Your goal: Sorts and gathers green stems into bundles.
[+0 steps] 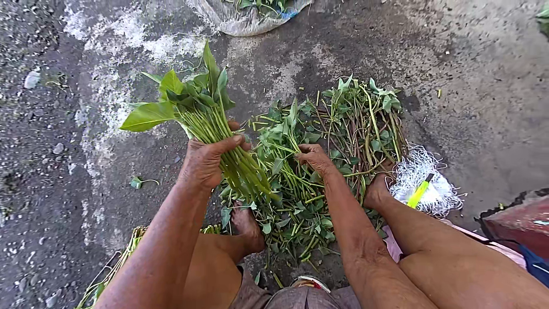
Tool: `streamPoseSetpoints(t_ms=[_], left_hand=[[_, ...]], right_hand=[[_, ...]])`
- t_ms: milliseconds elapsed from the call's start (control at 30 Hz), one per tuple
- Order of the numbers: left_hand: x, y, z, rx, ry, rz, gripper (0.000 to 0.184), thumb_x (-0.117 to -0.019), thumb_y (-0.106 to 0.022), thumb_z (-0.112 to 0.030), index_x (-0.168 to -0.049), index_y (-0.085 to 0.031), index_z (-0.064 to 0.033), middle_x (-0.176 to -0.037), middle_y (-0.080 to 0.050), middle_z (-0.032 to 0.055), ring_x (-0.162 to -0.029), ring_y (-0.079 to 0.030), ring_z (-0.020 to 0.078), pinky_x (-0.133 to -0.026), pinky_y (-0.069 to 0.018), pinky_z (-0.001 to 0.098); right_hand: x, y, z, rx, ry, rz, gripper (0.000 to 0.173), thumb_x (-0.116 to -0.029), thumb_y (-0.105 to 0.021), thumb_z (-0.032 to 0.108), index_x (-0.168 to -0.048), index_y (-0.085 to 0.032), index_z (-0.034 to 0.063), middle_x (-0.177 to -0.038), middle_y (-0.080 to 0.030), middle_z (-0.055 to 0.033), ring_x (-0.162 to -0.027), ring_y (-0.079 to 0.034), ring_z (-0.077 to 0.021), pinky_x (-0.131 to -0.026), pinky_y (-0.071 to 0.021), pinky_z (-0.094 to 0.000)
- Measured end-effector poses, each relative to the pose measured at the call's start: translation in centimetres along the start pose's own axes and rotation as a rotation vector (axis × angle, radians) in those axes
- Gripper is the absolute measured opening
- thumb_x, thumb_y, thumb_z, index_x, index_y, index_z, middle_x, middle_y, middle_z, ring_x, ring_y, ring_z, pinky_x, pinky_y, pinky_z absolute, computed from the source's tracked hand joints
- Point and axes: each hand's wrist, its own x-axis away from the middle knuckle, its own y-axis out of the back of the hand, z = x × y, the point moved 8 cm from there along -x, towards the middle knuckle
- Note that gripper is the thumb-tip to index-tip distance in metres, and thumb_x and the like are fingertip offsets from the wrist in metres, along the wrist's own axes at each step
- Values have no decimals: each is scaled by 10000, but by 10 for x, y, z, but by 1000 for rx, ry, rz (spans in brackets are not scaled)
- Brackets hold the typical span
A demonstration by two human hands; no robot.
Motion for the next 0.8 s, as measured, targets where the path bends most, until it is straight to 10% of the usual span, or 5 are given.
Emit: streamPoseSetpoints(t_ms=[133, 333, 533, 800], left_hand=[[2, -2, 4, -31, 32, -11, 266, -917, -602, 135, -1146, -644, 6, -894, -748, 134, -769, -752, 245, -754, -651, 401], [1, -4, 10, -8, 78, -31, 262, -923, -600, 131, -1153, -638, 12, -902, -739, 141, -766, -747, 251, -749, -650, 414], [0, -11, 20, 47, 131, -55, 251, -933, -602, 125, -1159, -642, 24, -894, -737, 161, -762, -744, 257, -737, -645, 403], [1, -14, 24, 63, 147, -82, 252, -918, -643, 116, -1154, -653, 30, -897, -735, 160, -743, -735, 248, -728, -638, 388]], right_hand=[[-2, 11, 3, -12, 53, -76, 243, -1023, -596, 63, -1237, -675, -22, -890, -696, -99, -637, -581, -113, -587, -498, -270], [1, 25, 21, 276, 177, -388, 259, -987, -682, 181, -1163, -748, 3, -1228, -642, -218, -1150, -596, -365, -1003, -471, -554], [27, 0, 84, 91, 461, -416, 239, -966, -690, 100, -1178, -738, 0, -971, -650, -116, -790, -634, -167, -716, -569, -341], [63, -61, 137, 143, 711, -317, 234, -937, -699, 85, -1148, -759, 5, -908, -643, -86, -793, -621, -125, -721, -548, -279]])
